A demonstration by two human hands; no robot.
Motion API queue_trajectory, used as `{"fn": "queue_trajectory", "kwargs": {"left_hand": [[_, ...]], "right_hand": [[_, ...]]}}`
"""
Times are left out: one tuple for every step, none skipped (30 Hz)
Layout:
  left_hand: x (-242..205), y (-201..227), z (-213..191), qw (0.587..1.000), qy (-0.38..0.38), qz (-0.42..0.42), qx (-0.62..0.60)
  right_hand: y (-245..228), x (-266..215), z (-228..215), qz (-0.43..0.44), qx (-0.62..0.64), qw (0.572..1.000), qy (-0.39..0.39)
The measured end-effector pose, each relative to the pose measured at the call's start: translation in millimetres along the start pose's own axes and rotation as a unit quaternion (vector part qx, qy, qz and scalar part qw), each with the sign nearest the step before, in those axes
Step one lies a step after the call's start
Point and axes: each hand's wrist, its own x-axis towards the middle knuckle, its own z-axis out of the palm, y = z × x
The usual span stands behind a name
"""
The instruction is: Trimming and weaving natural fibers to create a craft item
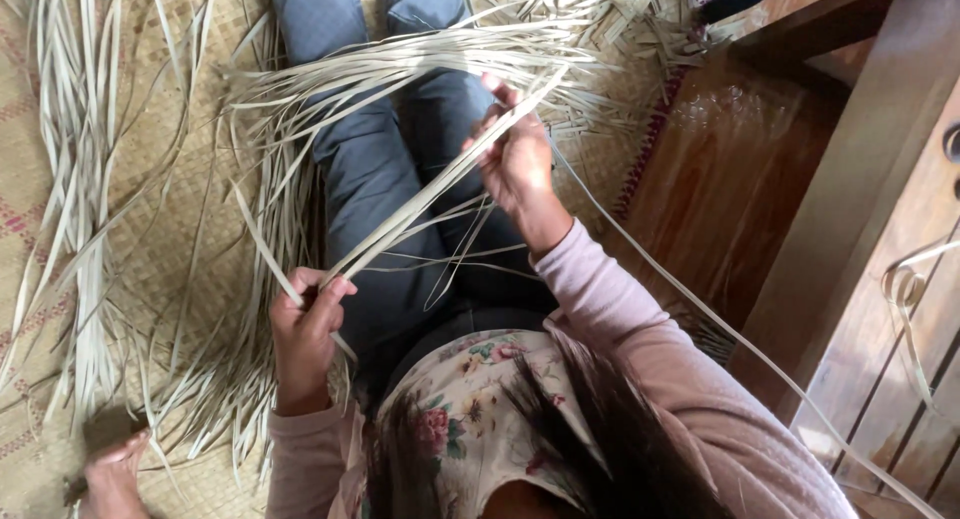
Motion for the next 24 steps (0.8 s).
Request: {"fn": "queue_trajectory", "kwargs": {"left_hand": [[0, 1, -2, 0.999, 0.0, -0.025, -0.022], [-1, 2, -5, 0.998, 0.0, -0.052, -0.044], [-1, 3, -4, 0.998, 0.001, -0.054, -0.045], [-1, 4, -4, 0.998, 0.004, -0.039, -0.045], [-2, 5, -3, 0.999, 0.007, -0.024, -0.046], [0, 0, -4, 0.999, 0.009, -0.025, -0.047], [1, -5, -5, 0.999, 0.0, -0.025, -0.025], [1, -11, -5, 1.0, -0.009, -0.025, -0.003], [3, -5, -3, 1.0, -0.007, -0.026, -0.005], [5, 1, -1, 0.999, -0.005, -0.04, 0.003], [7, 6, 1, 0.998, -0.004, -0.054, 0.011], [10, -1, -2, 0.998, -0.005, -0.057, 0.011], [13, -9, -4, 0.998, -0.014, -0.06, 0.023], [16, -17, -6, 0.997, -0.025, -0.063, 0.035], [18, -21, -6, 0.997, -0.028, -0.065, 0.034], [20, -25, -6, 0.996, -0.033, -0.053, 0.07], [23, -29, -5, 0.993, -0.038, -0.041, 0.105], [23, -30, -6, 0.993, -0.04, -0.045, 0.104], [23, -31, -8, 0.983, -0.032, -0.029, 0.18], [23, -31, -8, 0.967, -0.022, -0.011, 0.255], [23, -25, -9, 0.967, -0.024, -0.013, 0.253], [23, -18, -11, 0.964, -0.033, -0.023, 0.262], [23, -11, -12, 0.962, -0.041, -0.033, 0.27], [21, -5, -19, 0.962, -0.037, -0.035, 0.269]], "right_hand": [[-6, 3, -2, 0.003, 0.021, 0.999, 0.027], [-12, 6, -5, 0.006, 0.041, 0.998, 0.055], [-19, 6, -10, 0.007, 0.039, 0.998, 0.056], [-26, 6, -15, -0.04, 0.006, 0.999, 0.032], [-32, 7, -19, -0.087, -0.027, 0.996, 0.007], [-36, 3, -23, -0.084, -0.029, 0.996, 0.007], [-39, -1, -26, -0.083, -0.027, 0.996, 0.025], [-43, -4, -30, -0.081, -0.026, 0.995, 0.043], [-44, -6, -40, -0.079, -0.028, 0.996, 0.043], [-46, -7, -50, -0.072, -0.019, 0.997, 0.035], [-48, -8, -60, -0.065, -0.011, 0.997, 0.028], [-46, -11, -65, -0.065, -0.012, 0.997, 0.031], [-43, -14, -70, -0.079, -0.069, 0.993, 0.049], [-42, -18, -76, -0.094, -0.127, 0.985, 0.068], [-42, -24, -73, -0.095, -0.128, 0.985, 0.072], [-42, -30, -70, -0.11, -0.235, 0.966, 0.021], [-42, -36, -67, -0.124, -0.339, 0.932, -0.03], [-43, -36, -70, -0.123, -0.34, 0.932, -0.026], [-44, -35, -73, -0.13, -0.465, 0.874, -0.05], [-45, -34, -75, -0.135, -0.581, 0.799, -0.074], [-46, -29, -88, -0.134, -0.583, 0.798, -0.072], [-47, -23, -100, -0.211, -0.745, 0.63, -0.067], [-47, -17, -112, -0.274, -0.861, 0.424, -0.06], [-58, -21, -97, -0.274, -0.861, 0.424, -0.064]]}}
